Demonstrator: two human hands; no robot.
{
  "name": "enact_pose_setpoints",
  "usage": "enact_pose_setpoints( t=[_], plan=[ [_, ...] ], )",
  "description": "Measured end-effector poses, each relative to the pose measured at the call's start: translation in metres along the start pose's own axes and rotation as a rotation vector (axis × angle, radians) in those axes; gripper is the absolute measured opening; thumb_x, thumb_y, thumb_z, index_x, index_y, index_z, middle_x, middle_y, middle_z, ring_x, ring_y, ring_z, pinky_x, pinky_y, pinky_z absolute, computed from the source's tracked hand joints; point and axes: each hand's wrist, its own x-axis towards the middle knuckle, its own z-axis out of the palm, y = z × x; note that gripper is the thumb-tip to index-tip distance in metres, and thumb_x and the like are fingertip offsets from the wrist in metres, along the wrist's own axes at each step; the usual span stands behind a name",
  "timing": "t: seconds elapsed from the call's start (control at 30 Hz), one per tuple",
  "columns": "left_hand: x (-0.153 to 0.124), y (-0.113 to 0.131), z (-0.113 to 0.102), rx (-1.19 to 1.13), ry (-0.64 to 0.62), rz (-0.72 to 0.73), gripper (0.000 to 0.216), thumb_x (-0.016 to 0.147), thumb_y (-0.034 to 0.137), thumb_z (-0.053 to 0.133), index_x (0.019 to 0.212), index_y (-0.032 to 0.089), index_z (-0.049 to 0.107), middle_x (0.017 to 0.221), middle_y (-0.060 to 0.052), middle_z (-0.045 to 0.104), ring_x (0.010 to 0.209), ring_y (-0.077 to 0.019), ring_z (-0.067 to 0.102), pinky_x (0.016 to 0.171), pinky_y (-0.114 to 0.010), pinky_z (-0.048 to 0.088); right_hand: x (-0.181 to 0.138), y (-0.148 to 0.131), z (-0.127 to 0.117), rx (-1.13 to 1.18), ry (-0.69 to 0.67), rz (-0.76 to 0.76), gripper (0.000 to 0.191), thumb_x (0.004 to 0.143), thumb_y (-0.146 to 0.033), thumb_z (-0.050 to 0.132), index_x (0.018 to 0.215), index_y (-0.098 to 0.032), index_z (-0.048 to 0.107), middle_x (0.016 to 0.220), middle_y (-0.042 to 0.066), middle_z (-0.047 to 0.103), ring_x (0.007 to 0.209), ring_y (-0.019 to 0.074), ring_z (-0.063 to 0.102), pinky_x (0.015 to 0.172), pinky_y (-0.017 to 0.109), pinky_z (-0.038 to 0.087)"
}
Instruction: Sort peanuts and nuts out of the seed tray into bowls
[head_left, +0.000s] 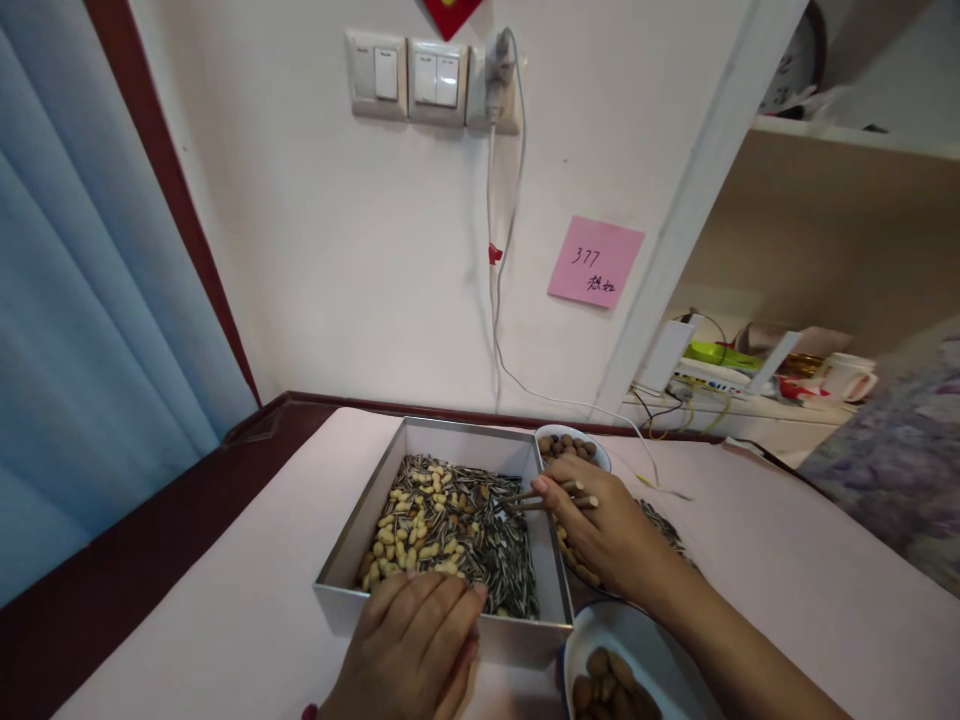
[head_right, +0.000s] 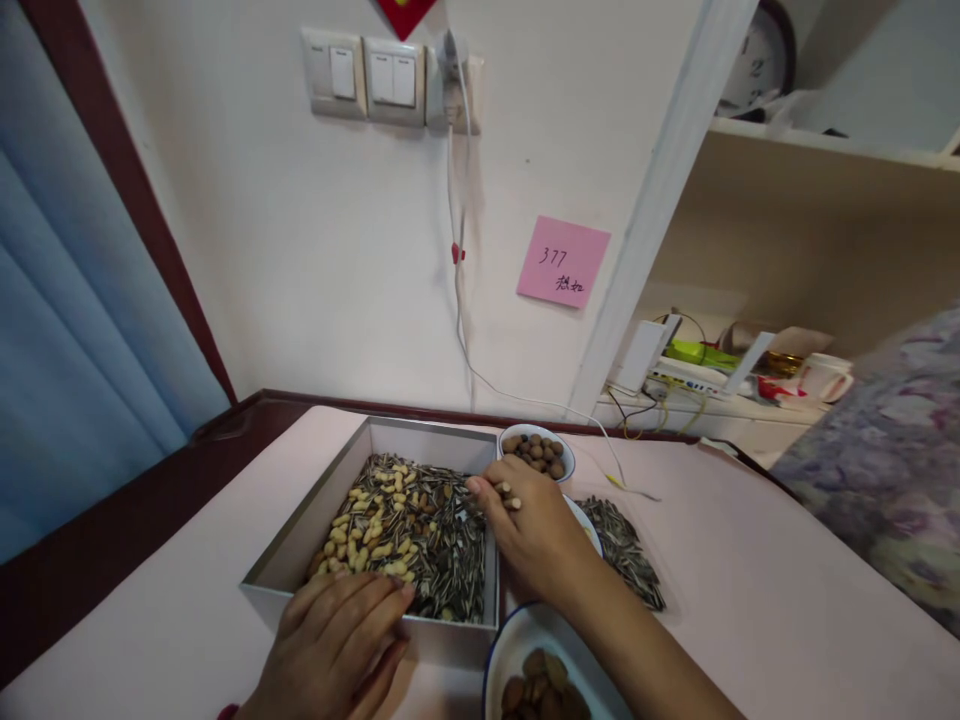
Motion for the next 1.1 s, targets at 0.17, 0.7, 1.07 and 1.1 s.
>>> enact_pose_setpoints(
  t=[0.17,0.7,1.07,1.1],
  plan=[
    [0.002,-0.002,0.0,0.007,0.022,0.026,0.023,0.095,0.022,0.057,0.114,0.017,0.069,0.101,-0.003,0.078,0.098,-0.0179,0.064,0.103,-0.034,0.035,-0.003,0.0,-0.001,0.021,0.04,0.008,0.038,0.101,-0.041,0.043,0.069,-0.022,0.05,0.069,0.0,0.054,0.065,0.015,0.05,0.062,0.029,0.038],
    [0.002,-0.001,-0.003,-0.04,-0.001,0.004,0.025,0.093,0.021,0.059,0.116,0.016,0.069,0.104,-0.005,0.076,0.099,-0.0201,0.062,0.103,-0.036,0.033,-0.039,-0.02,-0.033,0.046,0.128,0.04,0.037,0.101,-0.042,0.045,0.072,-0.022,0.054,0.07,0.0,0.054,0.065,0.0138,0.052,0.061,0.026,0.04],
    [0.002,-0.003,-0.001,-0.002,0.015,0.027,0.025,0.095,0.022,0.057,0.116,0.016,0.069,0.104,-0.004,0.077,0.099,-0.0198,0.062,0.105,-0.036,0.033,-0.004,-0.001,0.0,-0.019,0.046,0.02,0.037,0.1,-0.042,0.044,0.072,-0.021,0.055,0.074,0.001,0.057,0.071,0.0164,0.054,0.067,0.03,0.039],
    [0.002,-0.003,-0.001,-0.002,0.01,0.025,0.025,0.095,0.022,0.057,0.116,0.016,0.069,0.104,-0.004,0.077,0.1,-0.0195,0.062,0.105,-0.036,0.033,-0.004,0.001,0.001,-0.02,0.047,0.021,0.037,0.1,-0.043,0.044,0.072,-0.021,0.055,0.074,0.001,0.057,0.07,0.0164,0.054,0.067,0.03,0.038]
  ],
)
